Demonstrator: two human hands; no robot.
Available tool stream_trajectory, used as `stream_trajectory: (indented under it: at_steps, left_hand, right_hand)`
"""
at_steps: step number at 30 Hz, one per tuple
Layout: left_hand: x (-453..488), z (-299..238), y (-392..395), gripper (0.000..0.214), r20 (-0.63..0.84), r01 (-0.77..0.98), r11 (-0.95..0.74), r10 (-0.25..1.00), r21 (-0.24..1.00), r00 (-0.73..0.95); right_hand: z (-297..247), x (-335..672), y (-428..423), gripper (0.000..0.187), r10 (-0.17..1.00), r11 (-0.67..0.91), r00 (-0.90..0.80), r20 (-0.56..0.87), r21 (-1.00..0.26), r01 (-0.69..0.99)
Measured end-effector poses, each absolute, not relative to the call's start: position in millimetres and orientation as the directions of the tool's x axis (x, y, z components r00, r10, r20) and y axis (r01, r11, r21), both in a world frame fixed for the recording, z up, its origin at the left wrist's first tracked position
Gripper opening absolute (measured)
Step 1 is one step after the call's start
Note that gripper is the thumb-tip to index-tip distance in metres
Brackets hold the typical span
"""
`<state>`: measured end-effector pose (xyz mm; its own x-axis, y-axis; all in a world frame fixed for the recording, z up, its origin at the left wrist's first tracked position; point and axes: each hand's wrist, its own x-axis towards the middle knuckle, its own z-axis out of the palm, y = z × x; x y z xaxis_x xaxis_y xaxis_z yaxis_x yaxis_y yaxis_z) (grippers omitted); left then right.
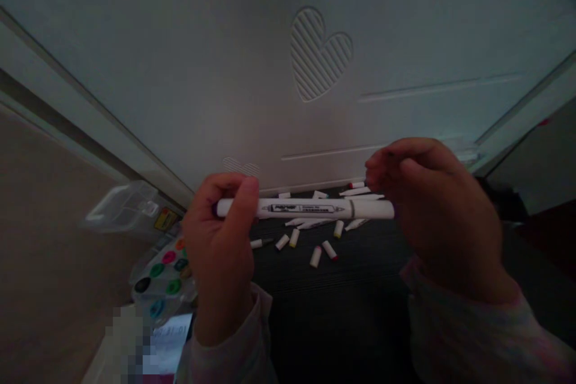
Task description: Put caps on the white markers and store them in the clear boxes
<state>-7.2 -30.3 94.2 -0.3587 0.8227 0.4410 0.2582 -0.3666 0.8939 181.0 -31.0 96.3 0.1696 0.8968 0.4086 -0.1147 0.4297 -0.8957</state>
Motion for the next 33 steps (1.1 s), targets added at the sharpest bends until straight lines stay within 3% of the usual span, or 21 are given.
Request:
stream_trajectory:
  at_steps: [3,8,14,20,25,33]
  left_hand:
    - [3,94,-33,0.011,0.471,0.254,-0.401,0.799,0.88,-0.374]
    - [12,98,-36,0.012,0.472,0.321,-0.373,0.817,0.871,-0.33]
    - [1,101,-36,0.012,0.334,0.322,-0.307,0.942,0.896,-0.032]
    - [-9,107,-36,0.006,0.194,0.356,-0.264,0.956,0.897,0.219]
    - [-9,108,-34,0.014,0.09,0.447,-0.346,0.861,0.825,0.5]
    - [-3,113,-33,0.024,-0.128,0.573,-0.276,0.815,0.772,0.565]
  right_hand:
    - [97,179,-34,0.013,0.936,0.344,0.078,0.342,-0.939,-0.009]
    - [100,175,-38,0.02,0.916,0.4,0.003,0.401,-0.915,0.049]
    - [108,177,-38,0.03,0.912,0.393,0.056,0.407,-0.905,0.163]
    - [110,180,-39,0.03,0.904,0.402,0.075,0.421,-0.896,0.186]
    - [107,181,-38,0.036,0.918,0.389,0.04,0.394,-0.917,0.092]
    - [100,177,-37,0.031,0.957,0.268,-0.06,0.285,-0.943,-0.2]
